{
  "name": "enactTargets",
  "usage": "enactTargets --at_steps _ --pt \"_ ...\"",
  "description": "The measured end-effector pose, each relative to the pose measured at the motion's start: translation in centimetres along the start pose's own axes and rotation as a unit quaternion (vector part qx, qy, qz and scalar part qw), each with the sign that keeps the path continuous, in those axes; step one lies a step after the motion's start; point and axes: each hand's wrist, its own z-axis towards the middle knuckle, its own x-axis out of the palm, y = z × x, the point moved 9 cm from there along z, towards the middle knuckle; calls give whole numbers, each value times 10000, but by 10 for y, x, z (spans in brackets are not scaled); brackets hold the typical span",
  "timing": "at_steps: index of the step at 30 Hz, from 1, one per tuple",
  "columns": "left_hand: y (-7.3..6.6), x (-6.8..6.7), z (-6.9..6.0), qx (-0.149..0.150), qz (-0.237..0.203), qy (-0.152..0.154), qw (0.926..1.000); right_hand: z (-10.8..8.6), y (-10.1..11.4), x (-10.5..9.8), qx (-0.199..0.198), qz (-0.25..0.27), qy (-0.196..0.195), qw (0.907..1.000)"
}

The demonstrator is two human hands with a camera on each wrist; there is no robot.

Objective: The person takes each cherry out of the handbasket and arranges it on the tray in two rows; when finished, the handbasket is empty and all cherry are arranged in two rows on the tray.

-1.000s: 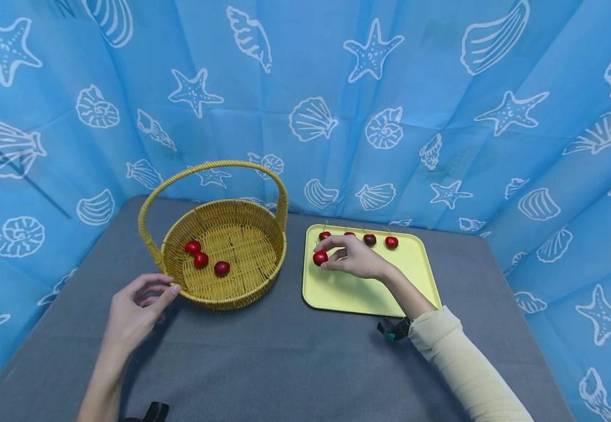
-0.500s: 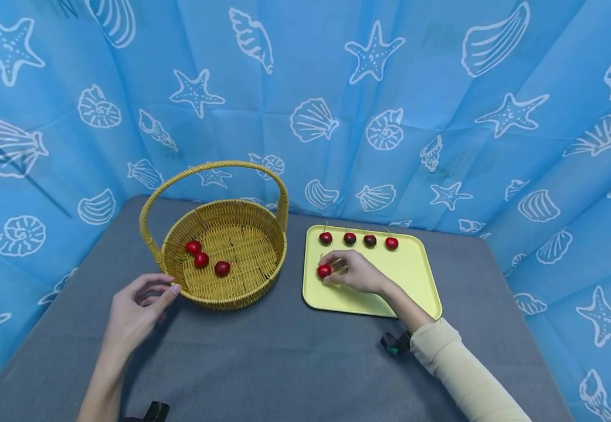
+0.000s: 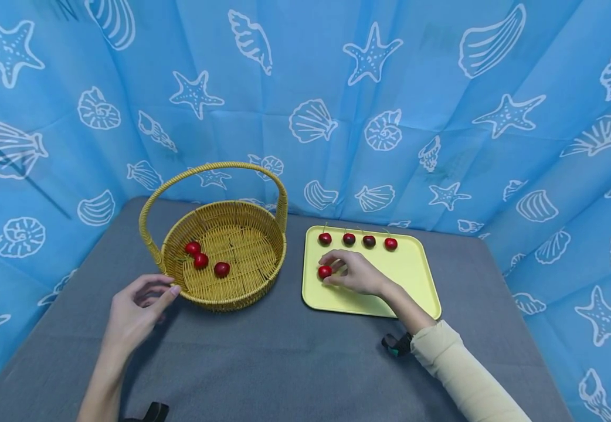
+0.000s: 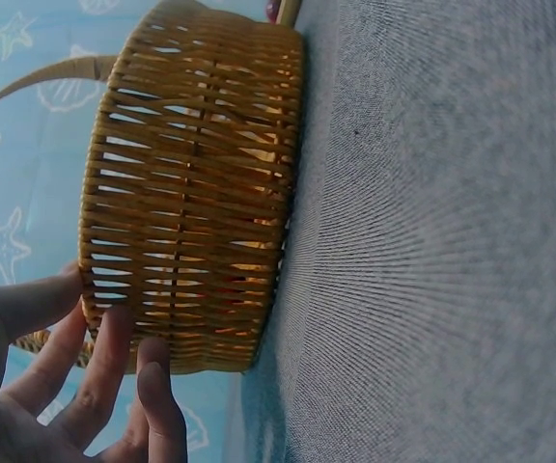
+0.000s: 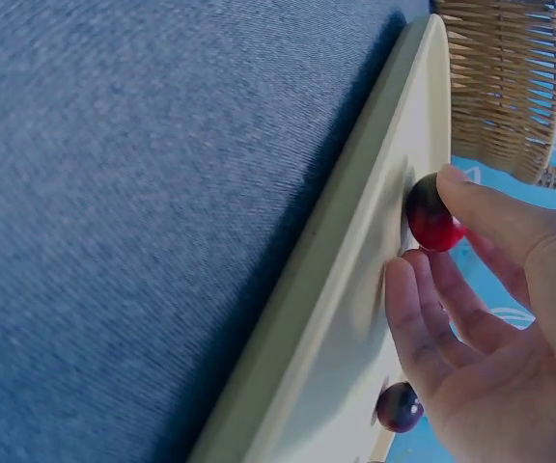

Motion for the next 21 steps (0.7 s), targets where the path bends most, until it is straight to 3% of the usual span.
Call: enactTargets --at_steps 9,21 --pt "-1 -1 0 56 -12 -18 10000 -7 10 -11 -36 -149 -23 9999" --pt "0 -1 0 26 13 -20 10000 9 62 -29 -382 66 -277 9989"
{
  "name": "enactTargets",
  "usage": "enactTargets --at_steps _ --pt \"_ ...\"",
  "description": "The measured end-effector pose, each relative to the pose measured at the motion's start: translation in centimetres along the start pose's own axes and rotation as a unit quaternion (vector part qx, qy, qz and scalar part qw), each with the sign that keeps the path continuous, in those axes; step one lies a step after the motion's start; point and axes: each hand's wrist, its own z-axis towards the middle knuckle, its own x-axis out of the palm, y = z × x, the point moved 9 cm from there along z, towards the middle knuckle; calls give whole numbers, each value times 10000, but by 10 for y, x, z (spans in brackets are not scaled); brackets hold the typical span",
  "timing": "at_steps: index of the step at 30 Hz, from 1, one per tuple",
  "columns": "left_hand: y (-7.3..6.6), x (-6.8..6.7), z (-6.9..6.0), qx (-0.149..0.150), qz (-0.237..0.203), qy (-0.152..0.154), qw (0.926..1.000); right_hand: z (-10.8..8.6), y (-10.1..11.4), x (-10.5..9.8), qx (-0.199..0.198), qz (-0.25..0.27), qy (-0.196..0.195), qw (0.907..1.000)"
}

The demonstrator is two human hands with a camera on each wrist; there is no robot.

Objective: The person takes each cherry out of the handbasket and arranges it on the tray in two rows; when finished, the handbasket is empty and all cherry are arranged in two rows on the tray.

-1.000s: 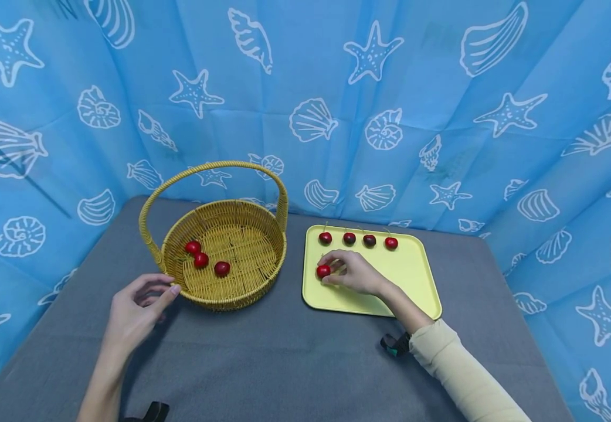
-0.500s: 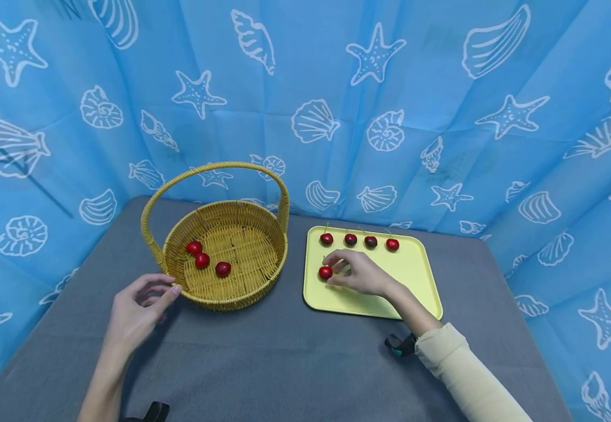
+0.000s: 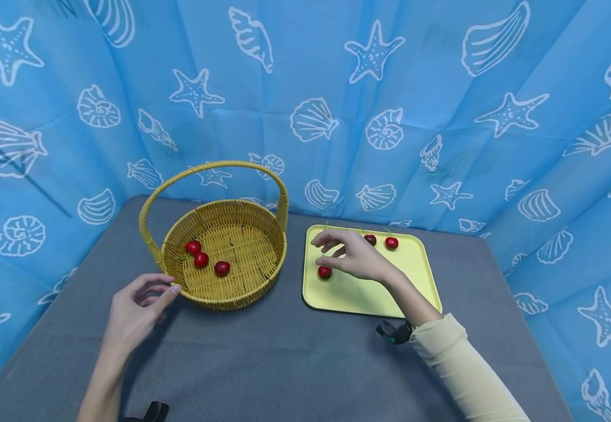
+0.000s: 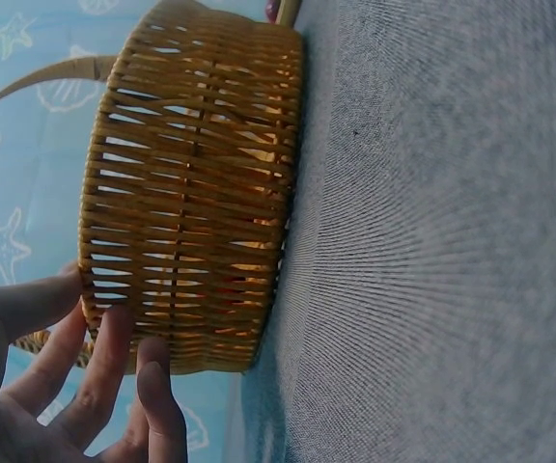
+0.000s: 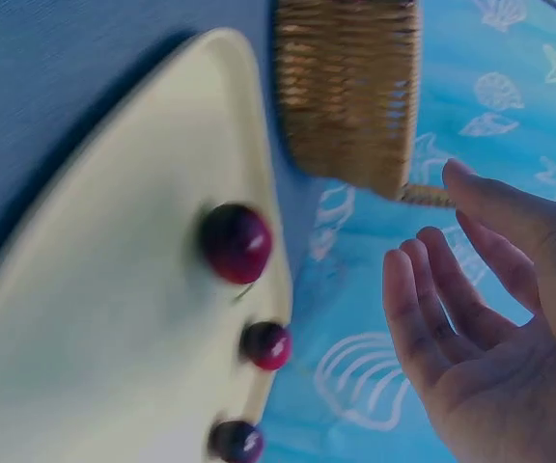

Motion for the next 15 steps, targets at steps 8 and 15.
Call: enactTargets --at_steps 8,15 --pt "0 0 0 19 19 -8 10000 22 34 10 -354 163 108 9992" --pt "0 -1 -1 51 -37 -22 10000 45 60 23 -676 297 515 9959"
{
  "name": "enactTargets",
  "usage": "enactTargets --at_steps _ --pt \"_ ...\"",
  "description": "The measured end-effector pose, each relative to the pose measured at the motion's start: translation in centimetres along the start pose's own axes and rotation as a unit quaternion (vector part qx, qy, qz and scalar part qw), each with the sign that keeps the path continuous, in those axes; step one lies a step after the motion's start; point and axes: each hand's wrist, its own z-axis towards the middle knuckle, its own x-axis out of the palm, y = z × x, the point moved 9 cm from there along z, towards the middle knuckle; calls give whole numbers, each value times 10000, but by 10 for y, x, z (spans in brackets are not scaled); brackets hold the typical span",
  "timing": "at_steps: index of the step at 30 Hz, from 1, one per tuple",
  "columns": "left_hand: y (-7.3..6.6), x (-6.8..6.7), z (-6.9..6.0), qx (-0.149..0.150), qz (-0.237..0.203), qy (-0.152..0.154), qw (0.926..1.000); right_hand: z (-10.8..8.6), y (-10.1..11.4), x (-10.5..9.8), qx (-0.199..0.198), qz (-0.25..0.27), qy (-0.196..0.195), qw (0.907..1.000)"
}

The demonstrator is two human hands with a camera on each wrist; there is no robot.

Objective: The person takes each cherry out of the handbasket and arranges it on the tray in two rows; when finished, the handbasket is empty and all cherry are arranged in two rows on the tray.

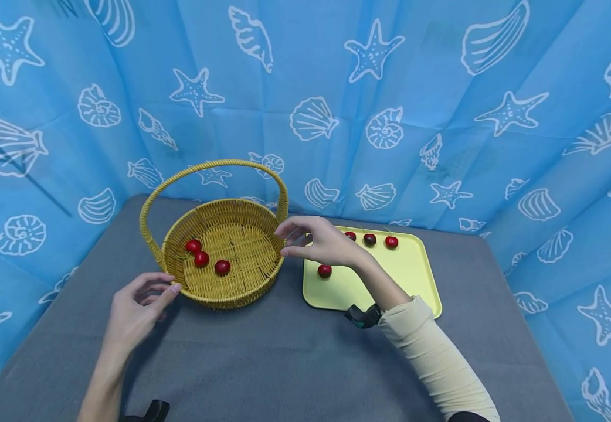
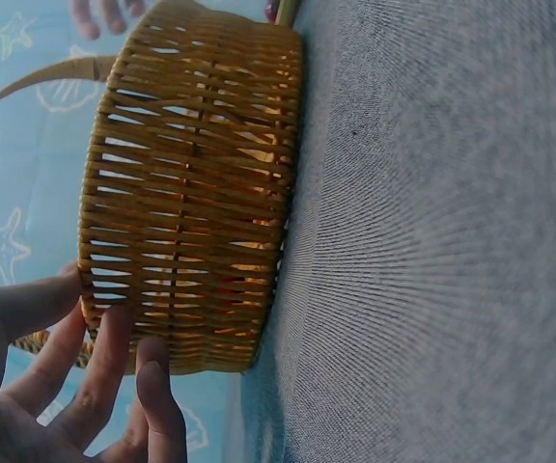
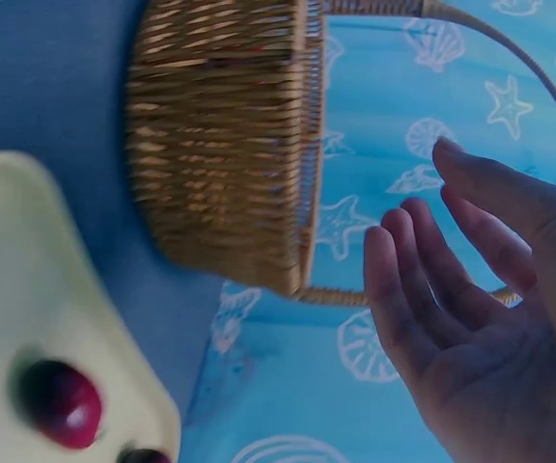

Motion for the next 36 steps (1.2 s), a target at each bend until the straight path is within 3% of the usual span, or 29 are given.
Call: enactTargets --at_steps 8,18,25,36 --pt "-1 0 -1 32 -73 10 10000 42 23 15 -203 370 392 9983" --pt "0 1 1 -24 6 24 10000 97 41 40 -400 148 1040 9937" --pt "-1 1 0 10 47 34 10000 125 30 56 -151 -41 1245 9921" --pt "-2 0 0 26 29 21 10000 155 -2 83 348 240 1371 9897"
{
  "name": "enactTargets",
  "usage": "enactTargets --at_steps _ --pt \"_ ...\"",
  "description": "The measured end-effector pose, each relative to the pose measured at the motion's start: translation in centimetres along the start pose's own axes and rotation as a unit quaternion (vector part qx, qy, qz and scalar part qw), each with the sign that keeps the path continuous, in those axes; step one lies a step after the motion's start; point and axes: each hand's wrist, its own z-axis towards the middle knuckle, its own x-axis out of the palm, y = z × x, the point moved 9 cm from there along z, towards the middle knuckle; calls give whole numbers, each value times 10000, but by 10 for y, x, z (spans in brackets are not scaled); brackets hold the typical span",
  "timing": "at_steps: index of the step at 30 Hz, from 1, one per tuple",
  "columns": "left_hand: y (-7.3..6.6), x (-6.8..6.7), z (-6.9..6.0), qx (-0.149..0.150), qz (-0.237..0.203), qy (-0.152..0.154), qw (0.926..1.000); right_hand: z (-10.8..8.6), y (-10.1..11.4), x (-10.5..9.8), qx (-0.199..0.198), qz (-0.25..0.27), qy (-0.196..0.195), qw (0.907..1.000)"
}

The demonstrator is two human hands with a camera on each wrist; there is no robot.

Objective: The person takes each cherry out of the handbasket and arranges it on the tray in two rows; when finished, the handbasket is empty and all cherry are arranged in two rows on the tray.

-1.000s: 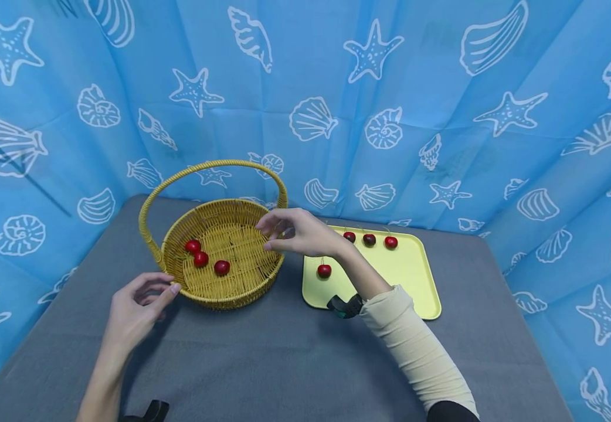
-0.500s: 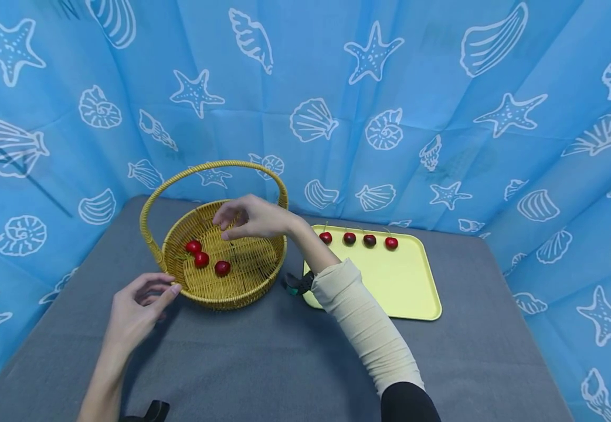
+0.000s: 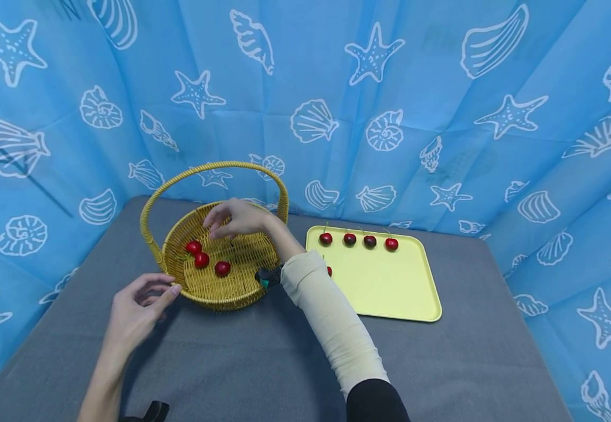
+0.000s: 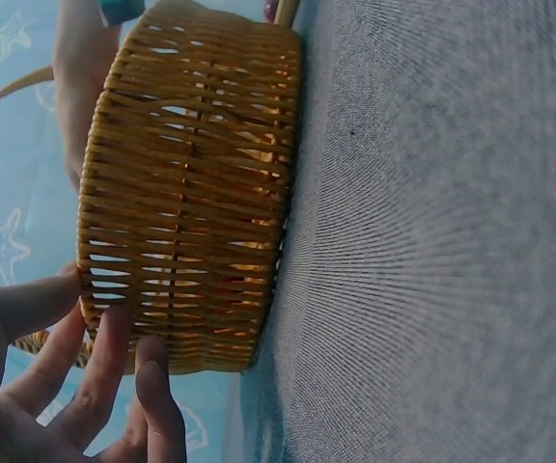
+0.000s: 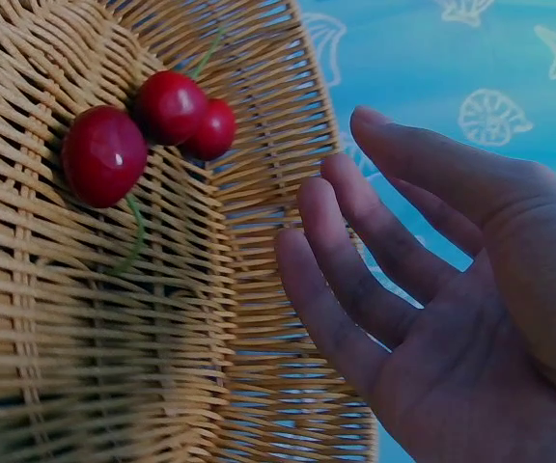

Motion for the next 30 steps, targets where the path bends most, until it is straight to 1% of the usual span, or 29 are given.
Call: enactTargets --at_steps 2,6,10,12,15,17,21,23,26,30 --pt "0 0 0 6 -8 -8 10000 5 -5 4 44 133 75 9999" --pt "1 1 0 -17 -115 26 9999 11 -17 14 186 208 285 9992" --pt "2 2 0 -51 -227 86 9997 11 -32 22 580 260 488 9968" --pt "3 3 1 -68 -227 104 9997 10 -39 27 823 503 618 9934" --pt "3 3 1 -98 -210 129 9996 7 -46 34 1042 853 870 9871" --pt "4 3 1 -114 -190 131 9997 6 -48 39 1074 956 1073 9838" --pt "4 2 1 -145 -137 112 9997 4 -50 47 1017 803 1507 9801" --pt "4 2 1 -168 -122 114 9997 4 -52 50 1015 698 1656 9785" --pt "4 2 1 -202 -99 140 9996 5 -55 54 1055 650 1786 9761" --pt "4 2 1 -214 -52 147 9997 6 -57 56 1027 587 1833 9759"
